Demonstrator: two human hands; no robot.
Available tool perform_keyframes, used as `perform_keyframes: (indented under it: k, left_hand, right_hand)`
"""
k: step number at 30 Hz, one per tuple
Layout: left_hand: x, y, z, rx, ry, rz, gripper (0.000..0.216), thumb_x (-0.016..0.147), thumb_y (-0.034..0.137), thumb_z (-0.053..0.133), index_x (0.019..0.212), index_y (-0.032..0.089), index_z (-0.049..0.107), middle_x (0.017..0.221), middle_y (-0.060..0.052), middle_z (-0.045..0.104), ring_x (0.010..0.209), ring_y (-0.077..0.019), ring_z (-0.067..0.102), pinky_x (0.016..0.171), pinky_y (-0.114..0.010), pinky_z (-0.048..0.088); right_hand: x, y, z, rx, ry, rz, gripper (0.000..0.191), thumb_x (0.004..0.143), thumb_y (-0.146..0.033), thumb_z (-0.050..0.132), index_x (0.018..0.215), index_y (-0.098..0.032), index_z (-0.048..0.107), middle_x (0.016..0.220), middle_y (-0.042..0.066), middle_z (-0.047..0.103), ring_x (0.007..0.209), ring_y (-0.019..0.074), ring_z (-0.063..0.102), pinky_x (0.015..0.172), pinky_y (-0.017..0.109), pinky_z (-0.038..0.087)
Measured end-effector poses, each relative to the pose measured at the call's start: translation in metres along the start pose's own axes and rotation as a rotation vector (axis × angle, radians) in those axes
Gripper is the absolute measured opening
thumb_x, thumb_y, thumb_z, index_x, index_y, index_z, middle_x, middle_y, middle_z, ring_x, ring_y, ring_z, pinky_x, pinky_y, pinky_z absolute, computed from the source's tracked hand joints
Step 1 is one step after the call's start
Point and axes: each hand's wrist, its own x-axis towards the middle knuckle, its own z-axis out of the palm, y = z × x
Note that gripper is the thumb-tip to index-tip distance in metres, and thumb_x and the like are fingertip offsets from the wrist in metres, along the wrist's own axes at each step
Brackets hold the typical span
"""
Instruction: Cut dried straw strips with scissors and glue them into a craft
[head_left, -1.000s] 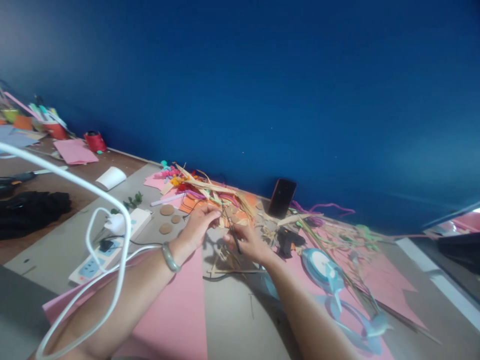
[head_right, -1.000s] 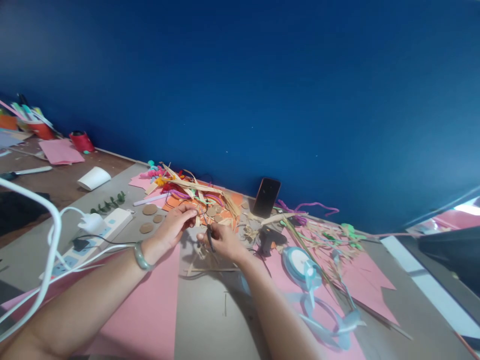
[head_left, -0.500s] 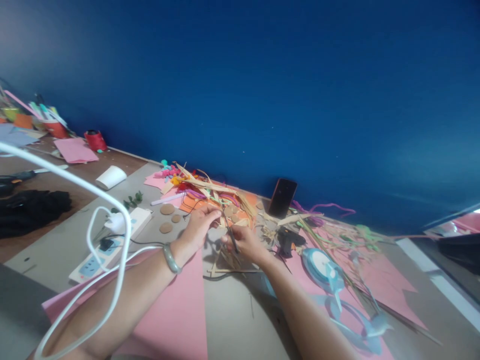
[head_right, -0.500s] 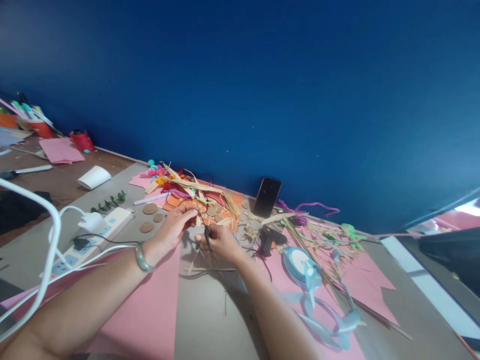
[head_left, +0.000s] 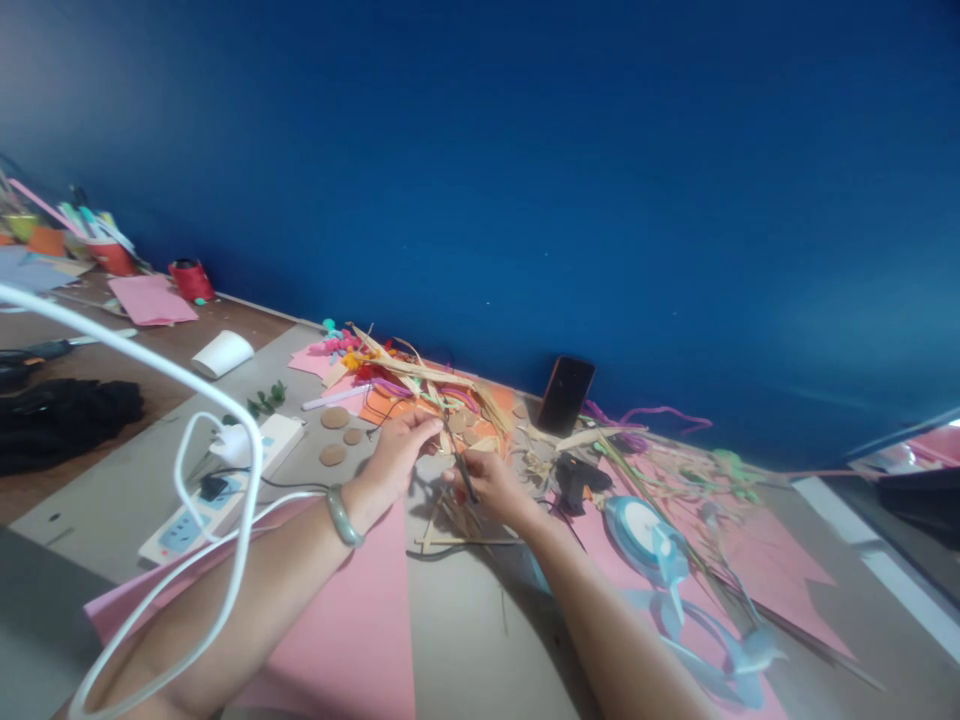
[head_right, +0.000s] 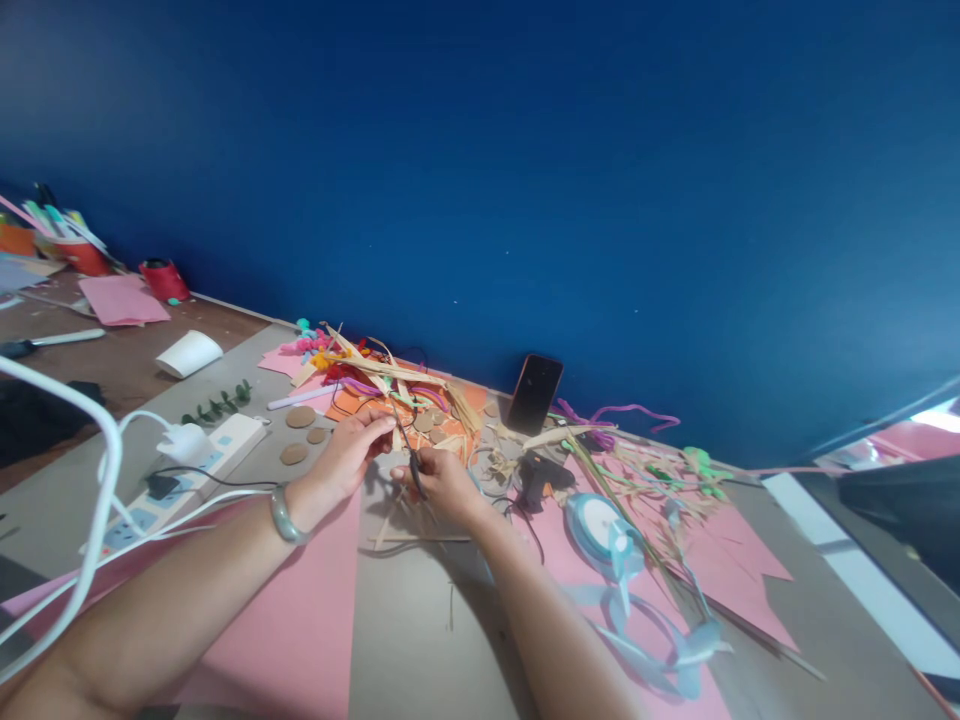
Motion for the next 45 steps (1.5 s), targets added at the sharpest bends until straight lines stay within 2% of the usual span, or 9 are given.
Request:
perform_keyframes:
  k: [12, 18, 22, 26, 28, 33, 38, 41, 45]
  left_hand:
    - [0.001, 0.0, -0.001, -0.007, -0.013, 0.0, 0.016, 0.067, 0.027, 0.072, 0.066, 0.016, 0.06, 0.057, 0.003, 0.055, 0.053, -0.0096, 0.049, 0.056, -0.024, 0.038]
    - [0.003, 0.001, -0.002, 0.03, -0.048, -0.068, 0.023, 0.067, 0.031, 0.073, 0.067, 0.015, 0.057, 0.057, 0.002, 0.058, 0.052, -0.0087, 0.052, 0.052, -0.021, 0.039]
    - [0.002, -0.004, -0.003, 0.146, -0.156, -0.148, 0.023, 0.068, 0.032, 0.074, 0.072, 0.015, 0.059, 0.062, 0.0, 0.063, 0.052, -0.0097, 0.056, 0.049, -0.02, 0.039]
    - [-0.002, -0.01, -0.003, 0.231, -0.3, -0.108, 0.021, 0.07, 0.033, 0.073, 0.074, 0.015, 0.063, 0.066, -0.002, 0.066, 0.053, -0.0102, 0.057, 0.051, -0.022, 0.042]
    - [-0.002, -0.012, -0.004, 0.253, -0.328, -0.089, 0.022, 0.071, 0.034, 0.073, 0.075, 0.015, 0.064, 0.067, -0.002, 0.066, 0.053, -0.0103, 0.057, 0.052, -0.022, 0.042]
    - [0.002, -0.012, -0.009, 0.3, -0.301, -0.039, 0.023, 0.073, 0.034, 0.073, 0.08, 0.014, 0.063, 0.066, -0.002, 0.065, 0.051, -0.0097, 0.055, 0.051, -0.023, 0.043]
    - [0.003, -0.002, -0.008, 0.267, -0.193, 0.002, 0.026, 0.071, 0.034, 0.076, 0.083, 0.014, 0.063, 0.066, -0.001, 0.063, 0.053, -0.0097, 0.057, 0.052, -0.023, 0.044]
    - [0.001, 0.002, -0.004, 0.137, -0.16, -0.015, 0.035, 0.066, 0.032, 0.08, 0.09, 0.015, 0.061, 0.067, 0.0, 0.064, 0.058, -0.0109, 0.059, 0.056, -0.022, 0.045]
    - [0.0, -0.005, -0.003, 0.054, -0.229, -0.089, 0.045, 0.057, 0.024, 0.085, 0.095, 0.014, 0.064, 0.076, -0.003, 0.069, 0.067, -0.0123, 0.062, 0.059, -0.022, 0.044]
  right_hand:
    - [0.001, 0.0, -0.001, -0.049, 0.013, 0.002, 0.047, 0.074, -0.055, 0.068, 0.052, -0.017, 0.054, 0.047, -0.002, 0.053, 0.049, 0.0102, 0.043, 0.052, 0.023, 0.033]
    - [0.002, 0.002, -0.009, -0.023, 0.141, -0.02, 0.045, 0.075, -0.053, 0.069, 0.054, -0.016, 0.055, 0.049, -0.002, 0.053, 0.05, 0.0104, 0.044, 0.052, 0.024, 0.032]
    - [-0.002, -0.009, -0.012, 0.067, 0.255, -0.041, 0.041, 0.073, -0.053, 0.071, 0.06, -0.017, 0.058, 0.055, -0.001, 0.056, 0.052, 0.0104, 0.044, 0.052, 0.023, 0.033]
    - [-0.004, -0.018, -0.013, 0.117, 0.272, -0.041, 0.039, 0.073, -0.053, 0.07, 0.062, -0.016, 0.06, 0.057, -0.001, 0.056, 0.053, 0.0106, 0.044, 0.053, 0.024, 0.035]
    - [-0.004, -0.018, -0.013, 0.124, 0.271, -0.036, 0.038, 0.072, -0.051, 0.071, 0.062, -0.017, 0.06, 0.057, -0.001, 0.056, 0.053, 0.0108, 0.045, 0.053, 0.024, 0.036]
    - [-0.003, -0.013, -0.014, 0.091, 0.274, -0.035, 0.036, 0.071, -0.048, 0.072, 0.058, -0.017, 0.058, 0.055, -0.002, 0.054, 0.054, 0.0104, 0.044, 0.054, 0.024, 0.037]
    - [-0.003, -0.013, -0.012, 0.116, 0.25, -0.03, 0.029, 0.07, -0.041, 0.07, 0.06, -0.017, 0.058, 0.055, -0.002, 0.056, 0.054, 0.011, 0.046, 0.054, 0.024, 0.036]
    - [-0.004, -0.016, -0.009, 0.123, 0.343, -0.045, 0.028, 0.071, -0.04, 0.068, 0.06, -0.017, 0.056, 0.054, -0.002, 0.055, 0.053, 0.0104, 0.044, 0.053, 0.024, 0.036]
    - [-0.006, -0.019, -0.005, 0.138, 0.438, -0.095, 0.028, 0.073, -0.04, 0.066, 0.06, -0.018, 0.055, 0.054, -0.002, 0.053, 0.053, 0.0109, 0.043, 0.053, 0.023, 0.036]
